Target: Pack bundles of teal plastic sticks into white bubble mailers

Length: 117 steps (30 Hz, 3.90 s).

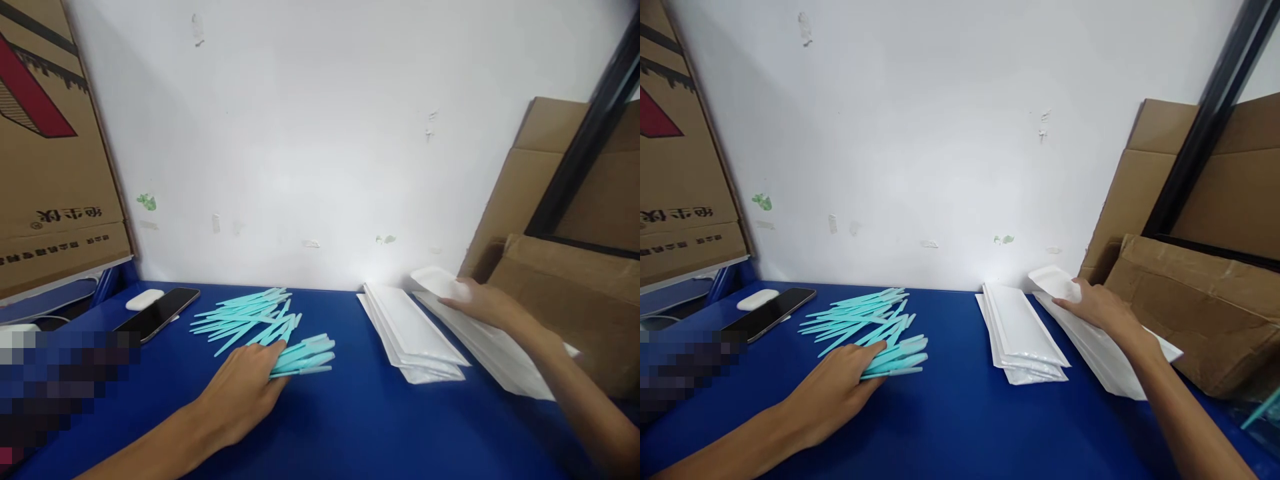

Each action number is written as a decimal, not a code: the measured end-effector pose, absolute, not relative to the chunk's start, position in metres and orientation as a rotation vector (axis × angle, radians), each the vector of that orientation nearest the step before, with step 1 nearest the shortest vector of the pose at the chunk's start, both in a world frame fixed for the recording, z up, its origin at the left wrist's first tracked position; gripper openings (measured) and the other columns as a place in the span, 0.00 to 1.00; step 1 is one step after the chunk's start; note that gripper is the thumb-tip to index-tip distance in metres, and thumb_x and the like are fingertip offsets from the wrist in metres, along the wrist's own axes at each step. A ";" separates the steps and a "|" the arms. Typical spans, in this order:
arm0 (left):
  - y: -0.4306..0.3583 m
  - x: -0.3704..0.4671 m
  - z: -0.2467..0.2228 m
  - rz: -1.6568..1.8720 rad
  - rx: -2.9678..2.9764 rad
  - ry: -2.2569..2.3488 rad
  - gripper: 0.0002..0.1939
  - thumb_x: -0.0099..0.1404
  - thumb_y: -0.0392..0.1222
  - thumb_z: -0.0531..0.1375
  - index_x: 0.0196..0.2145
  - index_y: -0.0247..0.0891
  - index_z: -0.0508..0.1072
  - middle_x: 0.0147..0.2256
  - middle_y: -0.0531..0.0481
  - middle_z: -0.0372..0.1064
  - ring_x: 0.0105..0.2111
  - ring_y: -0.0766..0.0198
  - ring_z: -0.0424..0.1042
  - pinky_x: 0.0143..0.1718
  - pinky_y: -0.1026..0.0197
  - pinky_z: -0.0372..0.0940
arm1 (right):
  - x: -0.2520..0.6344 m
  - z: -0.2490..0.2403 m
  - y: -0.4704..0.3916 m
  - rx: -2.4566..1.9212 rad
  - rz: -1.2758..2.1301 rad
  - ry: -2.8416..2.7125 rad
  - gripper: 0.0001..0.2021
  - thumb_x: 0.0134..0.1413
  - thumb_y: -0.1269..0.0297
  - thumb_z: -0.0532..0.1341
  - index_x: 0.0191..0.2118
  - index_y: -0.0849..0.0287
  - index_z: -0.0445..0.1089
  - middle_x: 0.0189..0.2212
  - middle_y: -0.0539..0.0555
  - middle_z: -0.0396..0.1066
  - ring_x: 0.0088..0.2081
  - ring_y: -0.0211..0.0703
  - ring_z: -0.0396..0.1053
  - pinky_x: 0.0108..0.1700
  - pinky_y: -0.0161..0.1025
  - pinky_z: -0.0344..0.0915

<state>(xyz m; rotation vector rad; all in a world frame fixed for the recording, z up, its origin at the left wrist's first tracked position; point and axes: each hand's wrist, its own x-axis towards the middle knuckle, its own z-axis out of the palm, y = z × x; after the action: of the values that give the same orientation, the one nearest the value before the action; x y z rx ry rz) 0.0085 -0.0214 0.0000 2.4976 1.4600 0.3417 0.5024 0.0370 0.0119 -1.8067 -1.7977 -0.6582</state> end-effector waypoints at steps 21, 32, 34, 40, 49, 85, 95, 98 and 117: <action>-0.017 -0.006 0.020 0.825 2.337 1.401 0.12 0.68 0.45 0.51 0.42 0.39 0.71 0.29 0.51 0.71 0.28 0.58 0.66 0.31 0.60 0.57 | 0.320 0.043 -0.017 -0.931 -0.957 -2.389 0.15 0.65 0.57 0.60 0.54 0.53 0.70 0.55 0.55 0.72 0.51 0.52 0.71 0.55 0.54 0.62; -0.010 0.005 0.001 0.932 1.970 1.236 0.21 0.67 0.58 0.55 0.28 0.37 0.67 0.24 0.55 0.60 0.24 0.66 0.57 0.25 0.65 0.52 | 0.285 0.037 -0.036 -0.752 -0.820 -2.442 0.16 0.64 0.55 0.60 0.53 0.54 0.70 0.55 0.56 0.73 0.50 0.50 0.73 0.56 0.52 0.62; -0.008 0.004 0.000 0.920 1.994 1.231 0.21 0.68 0.58 0.54 0.30 0.37 0.70 0.27 0.53 0.66 0.27 0.64 0.62 0.27 0.64 0.56 | 0.283 0.038 -0.040 -0.742 -0.788 -2.420 0.14 0.64 0.57 0.61 0.53 0.54 0.70 0.54 0.55 0.74 0.48 0.48 0.73 0.54 0.50 0.63; -0.015 0.000 0.010 0.816 2.143 1.449 0.29 0.67 0.65 0.50 0.52 0.40 0.67 0.44 0.43 0.72 0.40 0.52 0.71 0.37 0.58 0.63 | 0.287 0.040 -0.038 -0.795 -0.832 -2.427 0.16 0.66 0.55 0.59 0.55 0.54 0.67 0.54 0.55 0.73 0.49 0.48 0.72 0.56 0.51 0.58; -0.012 -0.007 0.029 0.464 2.381 1.706 0.29 0.68 0.65 0.46 0.52 0.39 0.67 0.39 0.41 0.76 0.40 0.46 0.74 0.37 0.55 0.63 | 0.307 0.044 -0.028 -0.864 -0.810 -2.414 0.18 0.65 0.55 0.60 0.57 0.52 0.65 0.56 0.55 0.71 0.52 0.48 0.70 0.57 0.51 0.57; -0.014 -0.008 0.005 0.365 2.713 1.581 0.28 0.75 0.52 0.34 0.44 0.37 0.70 0.32 0.43 0.73 0.32 0.48 0.73 0.35 0.50 0.61 | 0.286 0.034 -0.038 -0.845 -0.887 -2.481 0.17 0.67 0.54 0.55 0.55 0.54 0.68 0.56 0.55 0.70 0.52 0.52 0.68 0.59 0.54 0.55; -0.021 -0.009 0.004 0.705 2.847 1.485 0.21 0.74 0.45 0.36 0.32 0.41 0.64 0.26 0.48 0.70 0.23 0.56 0.69 0.26 0.58 0.52 | 0.248 0.019 -0.063 -0.888 -0.663 -2.372 0.17 0.63 0.57 0.61 0.54 0.57 0.68 0.50 0.58 0.73 0.44 0.54 0.72 0.44 0.52 0.69; -0.020 -0.012 0.004 0.754 2.941 1.356 0.19 0.73 0.44 0.38 0.33 0.41 0.63 0.26 0.49 0.70 0.22 0.58 0.67 0.25 0.59 0.50 | 0.238 0.010 -0.067 -0.934 -0.533 -2.338 0.20 0.57 0.57 0.66 0.53 0.55 0.67 0.48 0.57 0.74 0.41 0.54 0.73 0.39 0.50 0.71; -0.028 0.010 -0.003 0.969 2.146 1.226 0.29 0.75 0.53 0.35 0.33 0.40 0.70 0.30 0.49 0.69 0.33 0.59 0.68 0.38 0.56 0.64 | 0.225 -0.019 -0.055 -1.242 0.937 -2.045 0.08 0.59 0.61 0.63 0.45 0.47 0.70 0.37 0.45 0.74 0.39 0.42 0.70 0.40 0.36 0.63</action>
<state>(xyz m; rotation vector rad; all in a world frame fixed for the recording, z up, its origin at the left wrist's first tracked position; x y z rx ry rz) 0.0104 -0.0285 -0.0032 2.1462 1.2256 0.9691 0.2249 -0.0551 -0.0195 -1.2422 -2.0455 0.9372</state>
